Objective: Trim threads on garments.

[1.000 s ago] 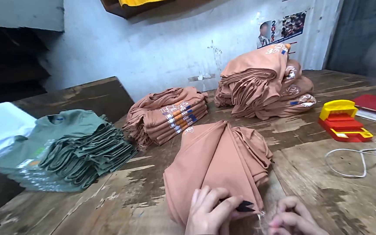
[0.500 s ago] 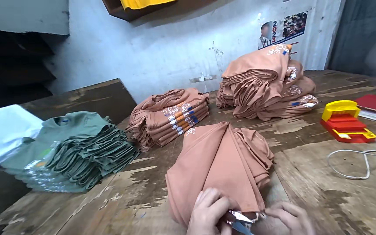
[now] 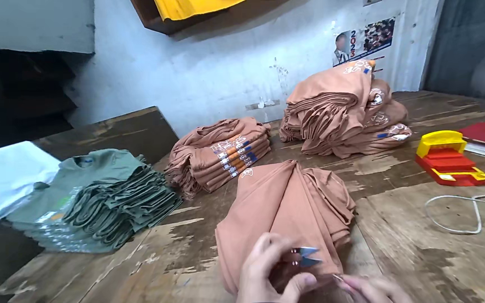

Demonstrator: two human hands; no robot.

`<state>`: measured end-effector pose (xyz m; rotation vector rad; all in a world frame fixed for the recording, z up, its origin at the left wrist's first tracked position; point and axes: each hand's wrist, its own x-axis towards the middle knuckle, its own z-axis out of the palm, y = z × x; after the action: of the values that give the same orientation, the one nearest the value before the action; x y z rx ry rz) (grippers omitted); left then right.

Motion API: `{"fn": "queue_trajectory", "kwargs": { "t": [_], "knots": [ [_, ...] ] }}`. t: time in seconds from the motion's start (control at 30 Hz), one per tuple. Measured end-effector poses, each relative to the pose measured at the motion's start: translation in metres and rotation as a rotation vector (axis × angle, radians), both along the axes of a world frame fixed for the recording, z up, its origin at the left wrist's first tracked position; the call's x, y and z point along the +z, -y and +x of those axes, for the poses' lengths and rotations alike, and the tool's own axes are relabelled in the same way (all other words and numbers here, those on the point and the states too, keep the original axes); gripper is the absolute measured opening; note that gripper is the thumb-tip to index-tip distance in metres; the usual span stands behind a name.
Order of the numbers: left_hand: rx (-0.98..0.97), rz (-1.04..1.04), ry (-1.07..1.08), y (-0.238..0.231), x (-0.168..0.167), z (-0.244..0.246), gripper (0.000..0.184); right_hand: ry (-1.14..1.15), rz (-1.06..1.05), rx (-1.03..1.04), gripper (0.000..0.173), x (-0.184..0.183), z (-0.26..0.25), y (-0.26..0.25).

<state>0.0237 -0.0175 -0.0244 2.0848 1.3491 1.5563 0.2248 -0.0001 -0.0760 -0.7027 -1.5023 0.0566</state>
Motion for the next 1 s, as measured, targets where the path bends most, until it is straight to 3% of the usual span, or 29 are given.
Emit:
{"fn": "queue_trajectory", "kwargs": {
  "t": [0.1,0.27,0.33,0.43,0.57,0.7,1.0],
  "knots": [
    [0.145,0.31,-0.256,0.006,-0.012,0.007,0.021,-0.015,-0.023,0.066,0.006,-0.006,0.006,0.013],
    [0.22,0.629,-0.468,-0.003,-0.022,0.01,0.018,-0.057,-0.074,0.175,0.011,-0.006,-0.003,0.011],
    [0.225,0.629,-0.443,-0.003,-0.021,0.008,0.02,-0.021,-0.107,0.127,0.017,-0.007,-0.005,0.007],
    [0.224,0.483,-0.322,0.005,-0.014,0.005,0.026,0.063,-0.031,-0.067,0.04,-0.007,-0.013,-0.003],
    [0.243,0.421,-0.255,0.012,-0.016,0.001,0.037,0.168,0.156,-0.234,0.014,-0.005,-0.021,-0.018],
    [0.243,0.501,-0.334,0.014,-0.025,-0.006,0.015,0.116,0.171,-0.117,0.009,-0.009,-0.006,-0.012],
    [0.298,0.688,-0.598,0.003,-0.021,0.009,0.019,0.028,0.118,0.04,0.008,-0.018,-0.013,0.0]
  ]
}}
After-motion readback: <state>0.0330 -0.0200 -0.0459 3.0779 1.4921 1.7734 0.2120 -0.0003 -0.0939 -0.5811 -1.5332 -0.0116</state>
